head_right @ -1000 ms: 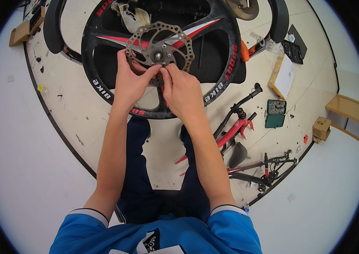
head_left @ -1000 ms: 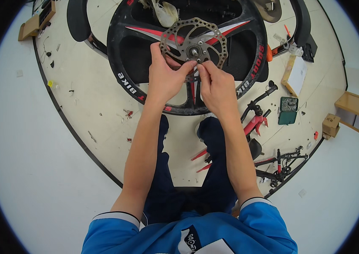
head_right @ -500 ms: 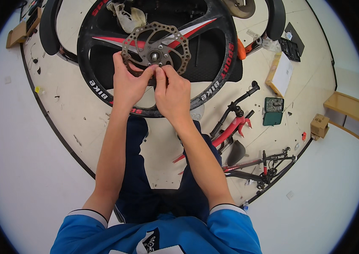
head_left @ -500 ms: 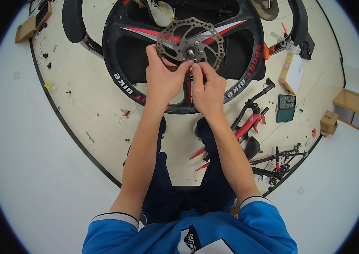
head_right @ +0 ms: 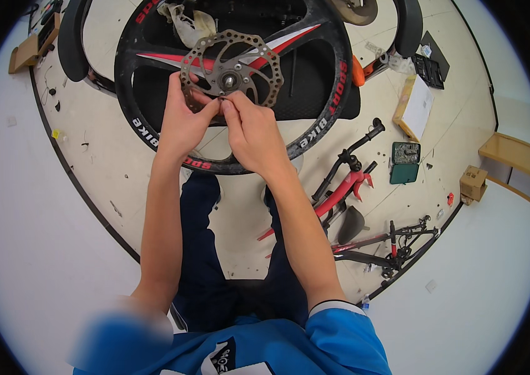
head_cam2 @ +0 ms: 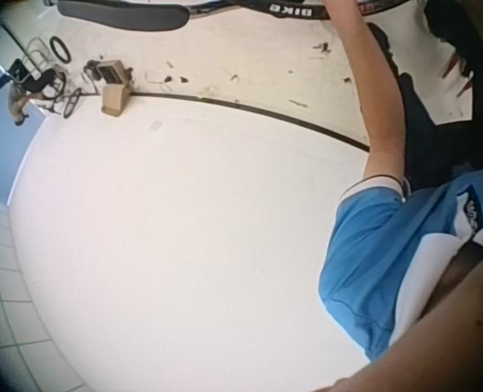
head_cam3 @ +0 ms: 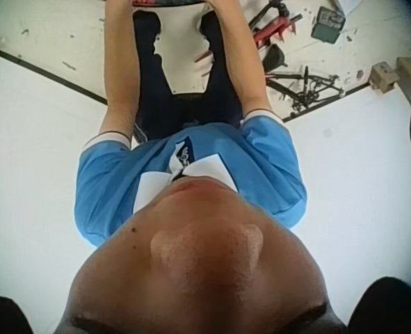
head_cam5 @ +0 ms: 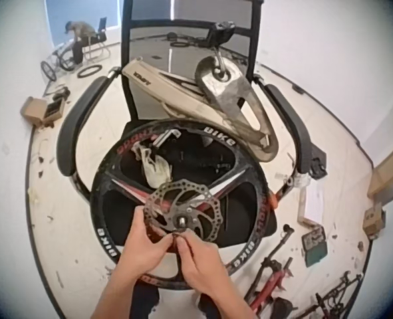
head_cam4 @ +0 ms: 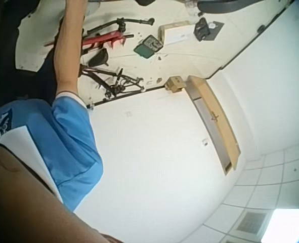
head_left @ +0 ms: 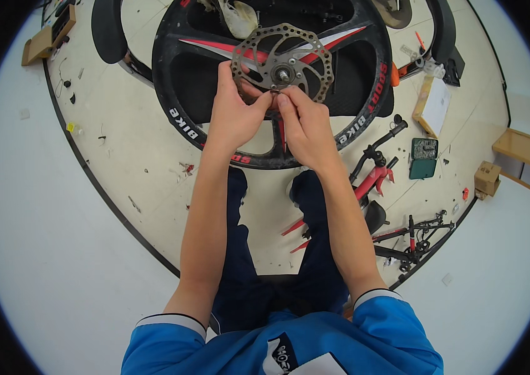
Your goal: The person uses an Allen key to tighten bolts on a bicycle wheel's disc brake rotor. They rotate the wheel and adjust the rotor while working in a workshop environment.
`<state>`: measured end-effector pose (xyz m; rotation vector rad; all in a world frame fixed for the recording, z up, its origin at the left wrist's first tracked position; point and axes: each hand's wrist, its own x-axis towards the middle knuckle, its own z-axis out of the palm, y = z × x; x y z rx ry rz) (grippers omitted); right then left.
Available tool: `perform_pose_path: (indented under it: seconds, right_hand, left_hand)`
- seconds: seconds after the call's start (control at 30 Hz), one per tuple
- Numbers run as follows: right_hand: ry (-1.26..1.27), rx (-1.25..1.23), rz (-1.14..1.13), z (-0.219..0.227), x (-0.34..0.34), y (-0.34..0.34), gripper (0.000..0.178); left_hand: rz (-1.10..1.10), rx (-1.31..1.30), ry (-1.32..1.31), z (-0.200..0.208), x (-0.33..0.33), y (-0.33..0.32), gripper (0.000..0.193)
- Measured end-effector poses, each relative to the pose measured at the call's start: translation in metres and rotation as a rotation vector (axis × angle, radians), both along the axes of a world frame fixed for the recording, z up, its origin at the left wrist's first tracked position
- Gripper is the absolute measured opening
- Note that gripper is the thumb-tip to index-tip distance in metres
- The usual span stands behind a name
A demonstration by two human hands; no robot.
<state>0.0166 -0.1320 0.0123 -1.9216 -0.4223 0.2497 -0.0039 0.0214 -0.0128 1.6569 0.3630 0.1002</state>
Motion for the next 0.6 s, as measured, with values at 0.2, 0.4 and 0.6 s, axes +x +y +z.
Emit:
perform_pose_path:
  seconds: [0.2, 0.4, 0.6]
  right_hand:
    - [-0.052, -0.057, -0.053, 0.0, -0.001, 0.005, 0.013]
    - [-0.094, -0.153, -0.027, 0.004, 0.001, 0.004, 0.014]
    - [0.016, -0.06, -0.017, 0.003, 0.003, 0.003, 0.017]
  left_hand:
    - [-0.009, -0.017, 0.028, 0.004, 0.001, 0.0, 0.047]
    - [0.024, -0.154, 0.033, 0.006, 0.001, 0.001, 0.044]
    - [0.031, -0.245, 0.063, 0.012, 0.002, -0.004, 0.037]
